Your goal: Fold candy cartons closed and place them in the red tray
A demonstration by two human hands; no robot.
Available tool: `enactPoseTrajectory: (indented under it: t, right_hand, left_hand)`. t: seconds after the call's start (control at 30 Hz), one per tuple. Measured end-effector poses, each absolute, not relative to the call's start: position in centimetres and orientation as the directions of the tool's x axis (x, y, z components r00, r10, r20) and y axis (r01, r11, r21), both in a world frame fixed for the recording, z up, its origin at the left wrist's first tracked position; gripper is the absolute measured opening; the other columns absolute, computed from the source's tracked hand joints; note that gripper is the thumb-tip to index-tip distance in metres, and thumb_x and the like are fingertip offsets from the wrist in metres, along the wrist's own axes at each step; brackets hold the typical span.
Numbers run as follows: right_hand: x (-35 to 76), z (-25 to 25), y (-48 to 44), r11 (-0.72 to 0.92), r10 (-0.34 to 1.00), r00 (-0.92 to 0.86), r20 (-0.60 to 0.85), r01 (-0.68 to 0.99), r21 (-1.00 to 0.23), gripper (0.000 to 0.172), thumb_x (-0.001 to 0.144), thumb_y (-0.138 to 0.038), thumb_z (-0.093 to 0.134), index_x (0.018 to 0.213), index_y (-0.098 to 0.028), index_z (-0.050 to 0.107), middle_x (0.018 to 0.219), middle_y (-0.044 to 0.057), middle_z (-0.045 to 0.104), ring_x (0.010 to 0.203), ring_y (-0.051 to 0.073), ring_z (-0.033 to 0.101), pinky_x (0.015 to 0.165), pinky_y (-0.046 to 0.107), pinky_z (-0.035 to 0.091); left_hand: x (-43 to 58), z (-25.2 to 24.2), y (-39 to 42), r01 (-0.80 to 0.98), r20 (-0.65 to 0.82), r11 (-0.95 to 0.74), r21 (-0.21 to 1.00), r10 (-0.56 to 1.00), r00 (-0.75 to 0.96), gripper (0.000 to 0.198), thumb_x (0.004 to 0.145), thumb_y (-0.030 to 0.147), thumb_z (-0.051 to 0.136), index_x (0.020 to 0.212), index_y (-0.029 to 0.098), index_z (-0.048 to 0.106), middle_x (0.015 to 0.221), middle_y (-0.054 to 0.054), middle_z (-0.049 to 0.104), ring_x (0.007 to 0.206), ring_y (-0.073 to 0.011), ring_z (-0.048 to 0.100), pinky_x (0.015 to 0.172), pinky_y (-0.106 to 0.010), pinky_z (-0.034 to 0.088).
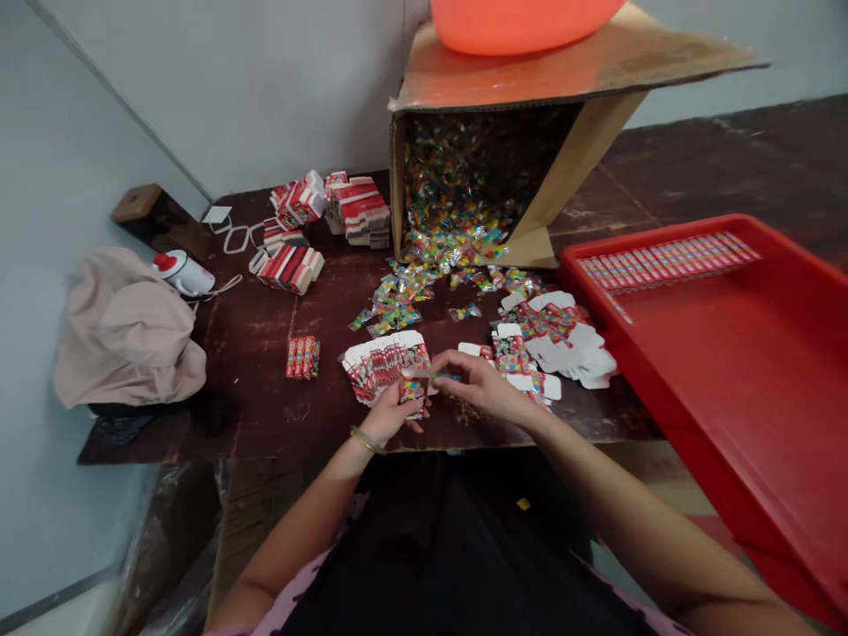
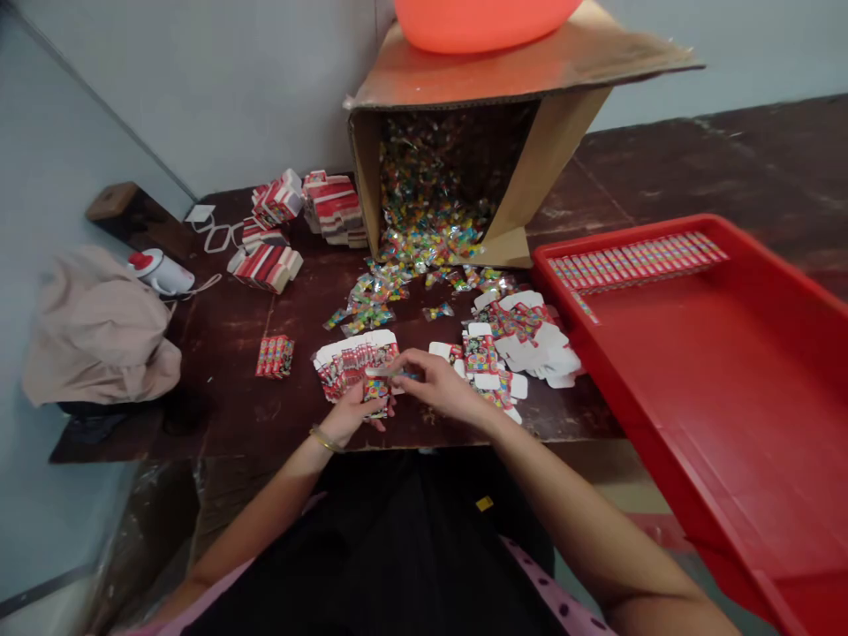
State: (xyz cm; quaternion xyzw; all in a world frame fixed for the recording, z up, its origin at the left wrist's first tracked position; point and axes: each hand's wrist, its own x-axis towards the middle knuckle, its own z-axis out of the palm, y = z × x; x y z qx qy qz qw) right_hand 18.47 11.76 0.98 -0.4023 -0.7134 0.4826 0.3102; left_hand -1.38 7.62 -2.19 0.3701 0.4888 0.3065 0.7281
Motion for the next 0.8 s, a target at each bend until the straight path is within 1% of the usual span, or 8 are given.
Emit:
enactPoseTrajectory:
  t: [0.17,0.27,0.37,0.43,0.53,0.67,0.73,0.8]
  right_hand:
    - [18.4,2.4,12.1,0.335,0.887,-0.453,0.091,0.495,-0.801,0.023,0.081,-0.025,0.066,0.102,-0.020,0.059,0.088,0.003,0.065,0.076,0.017,0.061,0.068,0.026,0.045]
    - [18.3,1.8,11.5,0.367,0.851,-0.512,0.115,0.426,-0.827,0.024,0.087,-0.027,0.060,0.110,-0.021,0.058,0.097,0.006,0.064,0.085,0.018,0.061,0.075,0.029,0.048]
    - [18.1,1.3,10.6,0.335,0.902,-0.389,0.187,0.360,-0.871,0.027,0.093,-0.029,0.052,0.119,-0.022,0.055,0.106,0.008,0.062,0.095,0.020,0.060,0.083,0.034,0.049]
    - [17.9,1.2,10.0,0.365,0.902,-0.369,0.224,0.375,-0.852,0.020,0.093,-0.032,0.051,0.105,-0.022,0.064,0.105,0.009,0.061,0.097,0.021,0.058,0.086,0.037,0.047]
    - [17.6,1.0,9.2,0.381,0.895,-0.384,0.228,0.391,-0.838,0.022,0.091,-0.036,0.054,0.089,-0.022,0.071,0.113,0.009,0.056,0.107,0.024,0.052,0.095,0.041,0.042]
    - [17.6,-0.2,8.5,-0.048,0.971,-0.230,-0.059,0.050,-0.998,0.024,0.088,-0.039,0.057,0.105,-0.024,0.065,0.106,0.006,0.059,0.082,0.017,0.059,0.073,0.031,0.050]
    - [17.6,-0.8,8.4,-0.304,0.917,-0.316,-0.244,-0.158,-0.939,0.030,0.082,-0.037,0.065,0.108,-0.023,0.062,0.093,0.003,0.062,0.065,0.012,0.057,0.061,0.025,0.049]
    - [17.6,-0.9,8.5,-0.429,0.854,-0.419,-0.310,-0.226,-0.875,0.034,0.077,-0.033,0.069,0.108,-0.023,0.061,0.087,0.001,0.063,0.058,0.010,0.057,0.058,0.023,0.048]
  left_hand:
    - [0.4,-1.7,7.4,0.053,-0.417,0.446,0.893,0.780,0.467,0.043,0.069,0.033,0.070,0.103,0.016,0.050,0.074,0.000,0.059,0.058,-0.0116,0.057,0.036,-0.016,0.042]
    - [0.1,-1.3,7.5,0.039,-0.420,0.458,0.888,0.773,0.477,0.042,0.070,0.037,0.070,0.101,0.015,0.051,0.070,0.001,0.058,0.056,-0.0112,0.056,0.035,-0.015,0.040]
    - [-0.1,-1.3,7.3,-0.019,-0.416,0.475,0.880,0.789,0.453,0.048,0.069,0.042,0.072,0.103,0.016,0.050,0.072,0.000,0.059,0.057,-0.0117,0.057,0.035,-0.015,0.040]
    - [-0.1,-1.4,7.1,-0.069,-0.401,0.481,0.874,0.795,0.455,0.045,0.074,0.049,0.066,0.099,0.015,0.053,0.074,-0.002,0.061,0.059,-0.0125,0.058,0.035,-0.015,0.040]
    - [0.3,-1.7,6.8,-0.158,-0.402,0.507,0.848,0.808,0.431,0.057,0.084,0.065,0.037,0.096,0.014,0.059,0.072,-0.006,0.063,0.055,-0.0136,0.059,0.034,-0.017,0.040]
    - [0.7,-2.1,7.0,-0.192,-0.463,0.556,0.808,0.803,0.376,0.066,0.085,0.067,0.029,0.100,0.011,0.062,0.070,-0.009,0.065,0.051,-0.0151,0.058,0.032,-0.019,0.037]
    - [0.7,-2.2,7.2,-0.156,-0.474,0.554,0.818,0.802,0.363,0.062,0.085,0.063,0.034,0.099,0.010,0.063,0.067,-0.009,0.065,0.051,-0.0158,0.058,0.032,-0.019,0.036]
    - [0.5,-2.0,7.3,-0.072,-0.469,0.523,0.849,0.810,0.352,0.057,0.084,0.059,0.038,0.098,0.010,0.064,0.066,-0.008,0.064,0.053,-0.0165,0.058,0.033,-0.020,0.036]
